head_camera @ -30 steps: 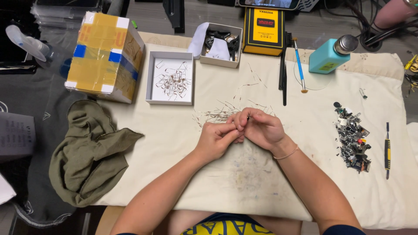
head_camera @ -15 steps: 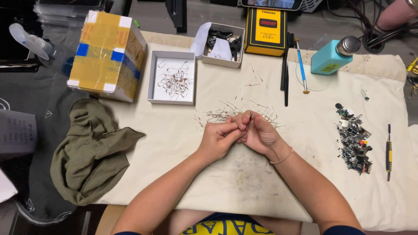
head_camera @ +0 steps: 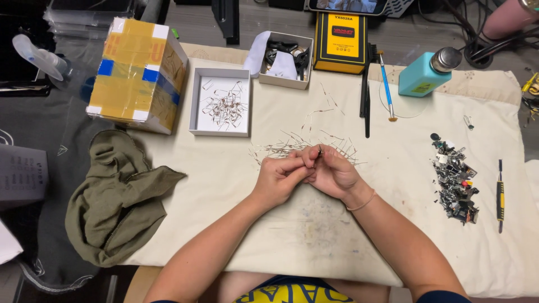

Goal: Sorting small electronic components from a pile into a box using tweezers on a repair workbench.

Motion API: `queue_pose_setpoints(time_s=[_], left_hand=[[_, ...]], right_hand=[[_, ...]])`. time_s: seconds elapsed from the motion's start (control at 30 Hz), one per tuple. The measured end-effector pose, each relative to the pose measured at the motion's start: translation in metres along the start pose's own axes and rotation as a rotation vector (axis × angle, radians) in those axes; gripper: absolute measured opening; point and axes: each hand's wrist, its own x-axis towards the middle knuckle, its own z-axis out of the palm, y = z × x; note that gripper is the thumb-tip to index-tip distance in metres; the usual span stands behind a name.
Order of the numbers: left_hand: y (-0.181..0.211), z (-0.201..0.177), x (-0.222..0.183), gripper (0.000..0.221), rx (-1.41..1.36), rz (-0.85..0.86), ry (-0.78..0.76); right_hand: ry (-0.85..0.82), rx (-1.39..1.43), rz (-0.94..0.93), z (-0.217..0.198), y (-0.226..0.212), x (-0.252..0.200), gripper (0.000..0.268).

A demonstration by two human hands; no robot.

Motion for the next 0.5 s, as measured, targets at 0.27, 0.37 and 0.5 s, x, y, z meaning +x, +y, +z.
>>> queue_pose_setpoints(time_s=[0.27, 0.37, 0.5], left_hand=[[0.008, -0.004, 0.002, 0.014, 0.05, 0.025, 0.048], [0.007, -0.007, 0.003, 0.016, 0.095, 0.063, 0.066], [0.004, -0.011, 0.003, 0.015, 0.213, 0.101, 0.074]], right_hand=[[0.116, -0.267, -0.222, 0.041, -0.01, 0.003, 0.026], [0.218, -0.409, -0.28, 0.05, -0.008, 0.004, 0.017], [0.309, -0.524, -0.271, 0.051, -0.007, 0.004, 0.018]])
